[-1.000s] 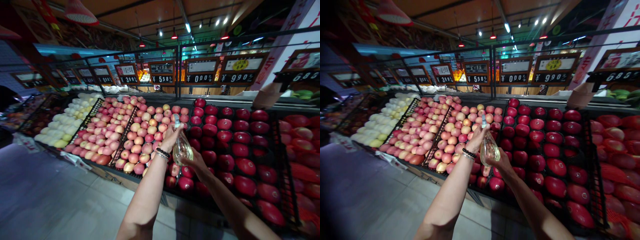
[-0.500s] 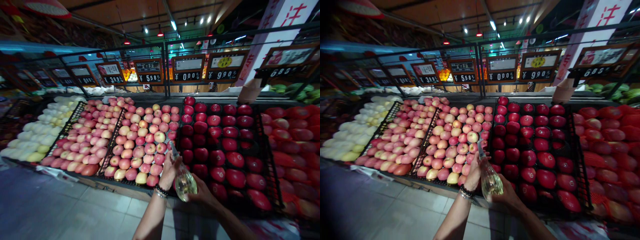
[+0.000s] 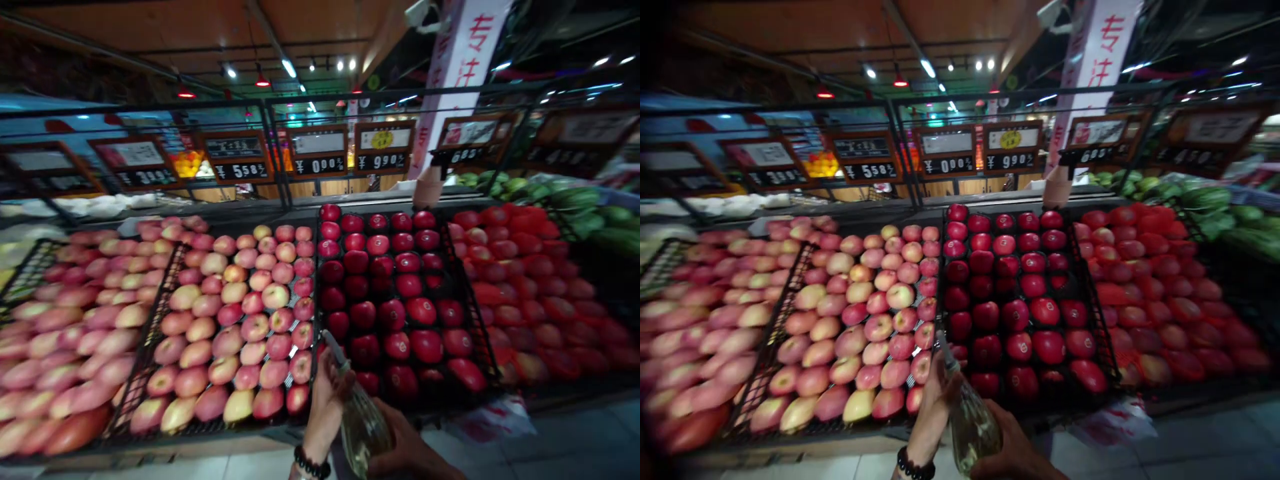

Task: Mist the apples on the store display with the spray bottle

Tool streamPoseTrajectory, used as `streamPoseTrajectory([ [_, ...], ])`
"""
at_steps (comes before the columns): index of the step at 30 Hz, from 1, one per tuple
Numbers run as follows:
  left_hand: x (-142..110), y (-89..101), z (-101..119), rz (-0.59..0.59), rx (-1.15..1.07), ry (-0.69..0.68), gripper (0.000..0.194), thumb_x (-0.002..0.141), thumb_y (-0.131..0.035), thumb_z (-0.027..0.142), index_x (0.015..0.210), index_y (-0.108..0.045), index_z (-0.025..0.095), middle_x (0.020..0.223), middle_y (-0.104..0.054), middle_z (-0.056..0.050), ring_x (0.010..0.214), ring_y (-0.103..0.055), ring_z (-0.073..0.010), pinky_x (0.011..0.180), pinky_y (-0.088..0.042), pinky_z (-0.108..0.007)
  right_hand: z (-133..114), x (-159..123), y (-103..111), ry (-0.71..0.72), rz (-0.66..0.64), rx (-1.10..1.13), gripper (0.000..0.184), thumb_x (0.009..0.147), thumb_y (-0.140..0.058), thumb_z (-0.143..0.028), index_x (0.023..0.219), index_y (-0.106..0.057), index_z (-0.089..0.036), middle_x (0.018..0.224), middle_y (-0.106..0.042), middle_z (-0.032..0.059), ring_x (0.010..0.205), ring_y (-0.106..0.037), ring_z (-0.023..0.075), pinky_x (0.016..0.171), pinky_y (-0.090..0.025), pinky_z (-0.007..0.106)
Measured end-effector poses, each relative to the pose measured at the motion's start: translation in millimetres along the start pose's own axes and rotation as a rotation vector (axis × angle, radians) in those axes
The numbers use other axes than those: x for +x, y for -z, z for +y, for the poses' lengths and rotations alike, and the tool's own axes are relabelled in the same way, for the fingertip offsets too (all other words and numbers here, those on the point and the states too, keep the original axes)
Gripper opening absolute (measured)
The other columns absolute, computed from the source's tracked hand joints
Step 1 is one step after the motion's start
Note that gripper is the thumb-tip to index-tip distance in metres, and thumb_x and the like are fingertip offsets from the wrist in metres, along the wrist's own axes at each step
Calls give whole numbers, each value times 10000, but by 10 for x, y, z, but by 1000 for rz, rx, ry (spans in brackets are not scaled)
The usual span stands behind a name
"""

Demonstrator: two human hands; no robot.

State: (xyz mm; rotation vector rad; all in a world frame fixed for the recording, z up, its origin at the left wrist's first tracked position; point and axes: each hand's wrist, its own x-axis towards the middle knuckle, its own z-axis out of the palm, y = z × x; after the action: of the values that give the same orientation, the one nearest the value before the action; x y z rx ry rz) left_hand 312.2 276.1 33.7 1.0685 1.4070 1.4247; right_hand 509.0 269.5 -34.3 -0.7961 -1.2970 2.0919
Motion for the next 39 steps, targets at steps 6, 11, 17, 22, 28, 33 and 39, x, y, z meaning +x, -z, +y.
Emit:
streamPoseTrajectory([
  [6, 348, -648, -63, 15, 3, 112, 699, 709, -902, 781, 1025, -746, 178, 917, -839, -137, 753, -784, -315, 648, -632, -409, -132, -114, 404, 89, 122, 74, 957, 421, -1097, -367, 1304, -744, -255, 1236, -817, 40, 1138, -744, 326, 964, -561, 420],
  [11, 413, -1370, 82, -283, 17, -55, 695, 868, -812, 726, 1327, -668, 224, 1296, -806, -161, 1140, -795, -353, 965, -656, -473, -223, -494, 968, 178, 235, 65, 1024, 415, -1091, -453, 1355, -727, -268, 1279, -801, 64, 1214, -731, 376, 1030, -586, 486],
  [17, 469, -2458, 443, -439, 174, -138, 401, 977, -746, 642, 1036, -688, 250, 956, -732, -30, 877, -659, -231, 820, -542, -358, -398, -1028, 1850, 263, 371, -97, 912, 521, -1039, -468, 1362, -725, -304, 1178, -807, 32, 1091, -744, 345, 935, -582, 435],
  [22, 545, -3551, 609, -546, 131, -160, 414, 1003, -720, 639, 1100, -685, 239, 993, -720, -28, 893, -623, -219, 824, -513, -344, -698, -1411, 2600, 388, 445, -130, 923, 547, -999, -625, 1350, -714, -272, 1210, -807, 80, 1104, -739, 365, 949, -569, 448],
  [28, 746, -4506, 836, -687, 127, -263, 479, 1030, -690, 634, 1276, -656, 225, 1137, -716, -53, 1003, -636, -224, 907, -518, -349, -1106, -1820, 3414, 409, 501, -198, 911, 622, -938, -696, 1378, -698, -248, 1189, -801, 117, 1067, -749, 376, 912, -598, 474],
  [33, 989, -5075, 892, -473, 116, -280, 457, 1014, -691, 667, 921, -666, 220, 848, -656, -5, 783, -576, -183, 766, -503, -327, -1475, -1829, 3918, 447, 497, -104, 983, 576, -977, -685, 1409, -672, -261, 1222, -807, 110, 1124, -758, 401, 1025, -605, 542],
  [39, 1568, -5640, 1105, -426, 42, -281, 618, 930, -686, 824, 1019, -665, 213, 872, -652, -5, 769, -546, -179, 715, -481, -323, -2287, -1801, 4171, 495, 533, -5, 802, 689, -948, -642, 1339, -688, -253, 1247, -797, 100, 1185, -741, 379, 1055, -608, 535],
])
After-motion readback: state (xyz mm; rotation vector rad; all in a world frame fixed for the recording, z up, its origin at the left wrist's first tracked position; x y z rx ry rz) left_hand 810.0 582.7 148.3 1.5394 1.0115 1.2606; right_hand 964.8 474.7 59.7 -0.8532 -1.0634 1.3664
